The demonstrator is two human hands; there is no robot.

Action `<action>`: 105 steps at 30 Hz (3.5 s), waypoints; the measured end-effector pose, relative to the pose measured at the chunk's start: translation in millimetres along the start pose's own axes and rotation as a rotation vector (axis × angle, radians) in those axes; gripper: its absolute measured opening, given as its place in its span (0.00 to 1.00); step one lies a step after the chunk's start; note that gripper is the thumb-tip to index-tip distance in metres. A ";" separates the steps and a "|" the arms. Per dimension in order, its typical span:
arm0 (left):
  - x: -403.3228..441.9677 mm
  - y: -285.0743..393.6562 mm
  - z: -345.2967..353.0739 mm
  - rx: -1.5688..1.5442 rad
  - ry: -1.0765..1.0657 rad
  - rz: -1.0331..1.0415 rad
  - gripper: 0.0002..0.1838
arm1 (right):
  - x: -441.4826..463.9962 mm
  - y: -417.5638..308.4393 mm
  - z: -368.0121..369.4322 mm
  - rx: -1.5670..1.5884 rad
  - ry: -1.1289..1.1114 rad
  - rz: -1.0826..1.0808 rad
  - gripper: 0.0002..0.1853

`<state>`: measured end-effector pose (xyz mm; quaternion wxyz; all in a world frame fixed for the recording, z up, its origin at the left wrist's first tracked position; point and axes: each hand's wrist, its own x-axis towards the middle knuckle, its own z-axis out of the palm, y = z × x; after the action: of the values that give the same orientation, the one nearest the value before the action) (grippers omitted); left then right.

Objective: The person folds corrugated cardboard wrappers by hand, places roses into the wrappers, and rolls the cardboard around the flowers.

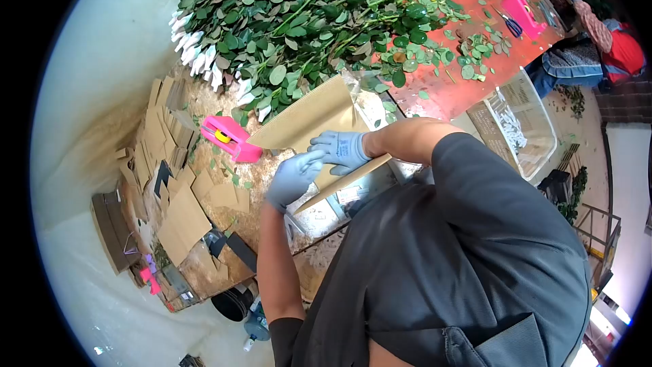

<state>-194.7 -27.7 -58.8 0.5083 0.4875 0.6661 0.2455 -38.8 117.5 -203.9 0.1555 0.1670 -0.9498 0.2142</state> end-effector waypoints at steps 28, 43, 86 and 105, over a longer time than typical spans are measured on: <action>74.9 78.0 12.4 0.870 0.463 0.364 0.27 | -7.3 3.4 11.3 0.357 -0.242 0.208 0.32; 9.5 54.7 23.1 0.661 0.554 0.542 0.33 | 9.4 8.9 -1.3 0.097 -0.256 0.075 0.31; -48.6 -212.8 -146.2 0.083 0.904 -1.507 0.78 | 12.8 -4.7 -19.3 0.057 -0.176 0.121 0.34; -104.2 -261.9 -124.4 0.034 1.465 -0.740 0.34 | 10.0 -4.6 -13.8 0.024 -0.142 0.097 0.33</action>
<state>-412.6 -206.2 -183.6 -0.0147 -0.0400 0.9504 0.3081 -43.0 117.3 -186.7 0.0751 0.1373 -0.9627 0.2206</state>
